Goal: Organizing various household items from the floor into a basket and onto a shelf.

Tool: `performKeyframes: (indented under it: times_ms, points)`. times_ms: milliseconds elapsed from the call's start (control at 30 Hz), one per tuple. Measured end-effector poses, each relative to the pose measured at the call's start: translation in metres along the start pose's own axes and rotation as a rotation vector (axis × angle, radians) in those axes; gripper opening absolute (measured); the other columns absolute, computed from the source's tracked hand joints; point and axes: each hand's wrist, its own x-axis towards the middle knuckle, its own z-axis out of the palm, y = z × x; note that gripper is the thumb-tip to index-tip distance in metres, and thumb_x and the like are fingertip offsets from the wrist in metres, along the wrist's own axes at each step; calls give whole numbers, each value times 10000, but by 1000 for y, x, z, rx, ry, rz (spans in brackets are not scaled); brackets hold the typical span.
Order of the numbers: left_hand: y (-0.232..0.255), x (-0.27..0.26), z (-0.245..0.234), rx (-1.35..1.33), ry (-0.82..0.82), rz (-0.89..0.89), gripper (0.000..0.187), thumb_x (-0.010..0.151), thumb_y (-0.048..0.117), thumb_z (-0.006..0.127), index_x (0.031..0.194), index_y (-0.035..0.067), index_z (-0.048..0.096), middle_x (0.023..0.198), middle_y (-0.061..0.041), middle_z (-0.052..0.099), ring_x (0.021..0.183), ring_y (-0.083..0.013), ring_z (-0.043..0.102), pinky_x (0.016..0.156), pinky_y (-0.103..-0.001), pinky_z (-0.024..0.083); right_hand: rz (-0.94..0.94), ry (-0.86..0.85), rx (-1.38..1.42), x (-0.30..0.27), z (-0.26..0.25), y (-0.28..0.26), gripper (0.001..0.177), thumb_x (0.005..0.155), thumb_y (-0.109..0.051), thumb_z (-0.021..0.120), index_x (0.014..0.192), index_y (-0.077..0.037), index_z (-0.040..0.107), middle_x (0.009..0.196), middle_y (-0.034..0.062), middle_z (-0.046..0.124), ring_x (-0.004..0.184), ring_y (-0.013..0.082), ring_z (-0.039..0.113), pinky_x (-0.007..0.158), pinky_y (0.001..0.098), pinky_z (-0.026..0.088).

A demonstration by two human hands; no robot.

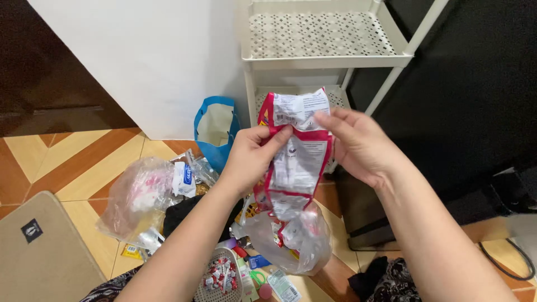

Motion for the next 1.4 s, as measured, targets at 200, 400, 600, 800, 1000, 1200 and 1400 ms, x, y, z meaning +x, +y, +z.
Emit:
performKeyframes:
  times_ms: [200,400,600,800,1000,1200,1400]
  points:
    - [-5,-4,-4,-177,-177,-53,300,1012,264,691,971,-26,759,838,14,715,747,-50,608,646,-259,511,-12,173,-307,8,-11,12,356,984,-297,723,1055,49,758,930,110,756,785,173,625,725,350,484]
    - [-34,-4,-18,-328,-122,176,313,911,50,847,1136,-35,646,1118,-91,716,1026,-149,665,907,-324,567,-183,33,-20,3,4,12,223,937,-178,725,1045,17,740,978,93,778,891,162,731,863,349,582]
    - [-25,-24,13,-167,-201,28,893,652,17,899,1408,142,442,1280,-47,649,1110,-119,645,875,-334,585,-198,-56,175,8,3,9,213,997,-194,698,1066,7,715,1023,110,761,940,188,729,918,376,580]
    - [-110,-28,31,-232,-302,-27,512,889,159,839,1347,-7,682,1265,-113,756,1158,-192,703,1028,-350,569,-252,-166,236,-2,5,0,179,1021,-164,684,1118,-15,703,1076,98,753,997,192,721,964,386,566]
    - [-68,-31,27,-251,-202,-244,620,781,199,863,1328,48,615,1206,-56,745,1091,-168,699,970,-344,562,-295,-193,223,-7,-19,-7,186,1032,-166,688,1144,-19,707,1115,104,748,1038,200,718,1031,398,545]
    - [-63,-35,38,-629,-299,-441,657,757,294,841,1338,143,572,1234,-30,716,1123,-165,687,986,-380,549,-313,-182,96,-12,-29,-6,210,969,-105,721,1145,9,714,1093,115,751,1010,210,723,983,396,556]
    - [-44,-40,40,-294,-324,-280,803,735,207,882,1428,-17,544,1302,-139,698,1138,-207,674,1006,-361,542,-319,-27,-28,-9,-32,-2,241,950,-108,730,1154,17,707,1091,115,757,985,189,727,926,372,586]
